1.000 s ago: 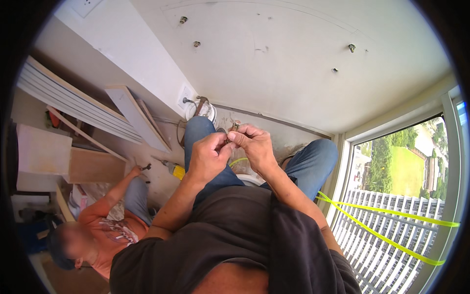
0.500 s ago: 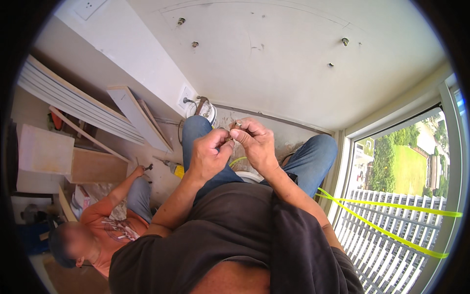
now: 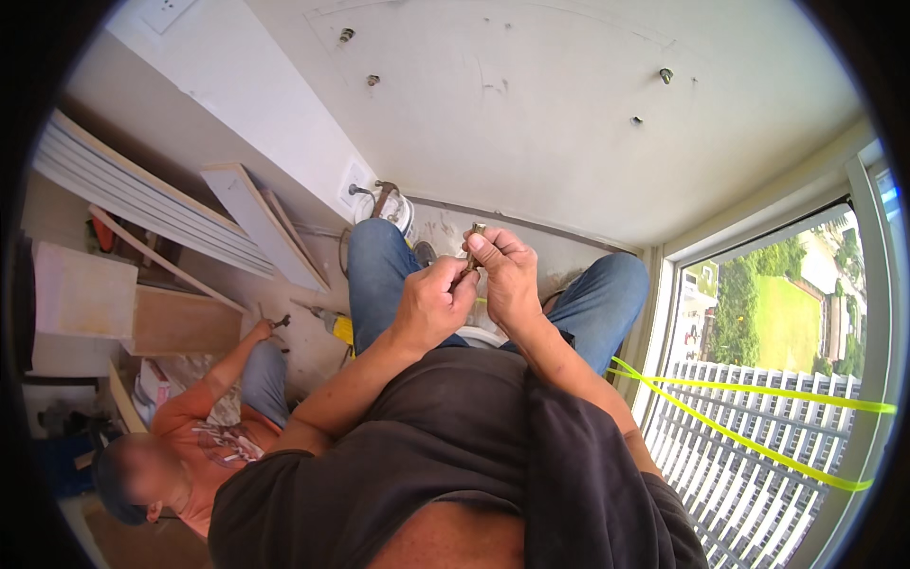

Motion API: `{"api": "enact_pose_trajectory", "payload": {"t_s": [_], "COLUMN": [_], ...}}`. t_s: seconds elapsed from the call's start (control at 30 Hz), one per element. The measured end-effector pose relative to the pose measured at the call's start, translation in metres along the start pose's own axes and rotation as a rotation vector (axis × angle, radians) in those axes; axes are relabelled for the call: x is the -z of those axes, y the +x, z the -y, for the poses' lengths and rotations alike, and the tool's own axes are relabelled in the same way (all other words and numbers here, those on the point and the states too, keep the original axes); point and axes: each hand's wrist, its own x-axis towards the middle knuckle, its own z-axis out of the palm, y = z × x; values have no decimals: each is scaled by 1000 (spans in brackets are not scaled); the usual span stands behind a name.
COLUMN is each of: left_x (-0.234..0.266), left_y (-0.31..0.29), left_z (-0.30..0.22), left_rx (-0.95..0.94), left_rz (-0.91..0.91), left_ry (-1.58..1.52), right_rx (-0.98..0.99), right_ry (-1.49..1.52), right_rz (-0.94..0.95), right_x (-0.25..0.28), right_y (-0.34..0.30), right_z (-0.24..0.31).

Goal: The person uses a hammer to tap metal fixtures into the ceiling, then uses a yellow power drill to secure them. Another worker is visible nearby handling tools and materials. The person repeatedly hammers and drills multiple ceiling fixtures in sequence.

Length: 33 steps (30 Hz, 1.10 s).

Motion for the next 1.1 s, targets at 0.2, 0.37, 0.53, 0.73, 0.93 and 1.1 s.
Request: {"api": "enact_pose_trajectory", "payload": {"t_s": [0.2, 0.37, 0.53, 0.73, 0.93, 1.1], "left_x": [-11, 8, 39, 39, 30, 29], "left_y": [-1, 3, 13, 16, 24, 23], "left_z": [5, 23, 102, 181, 169, 176], "left_rx": [111, 263, 189, 260, 233, 210], "left_rz": [184, 316, 143, 124, 400, 386], "left_ry": [75, 125, 713, 876, 1031, 1025], "right_rx": [-139, -318, -367, -110, 65, 162], "right_ry": [43, -91, -261, -494, -556, -503], "right_rz": [-46, -213, -309, -366, -475, -516], "right_x": [22, 59, 150, 187, 193, 196], "right_y": [7, 26, 82, 156, 194, 206], "right_z": [2, 43, 73, 120, 131, 126]}}
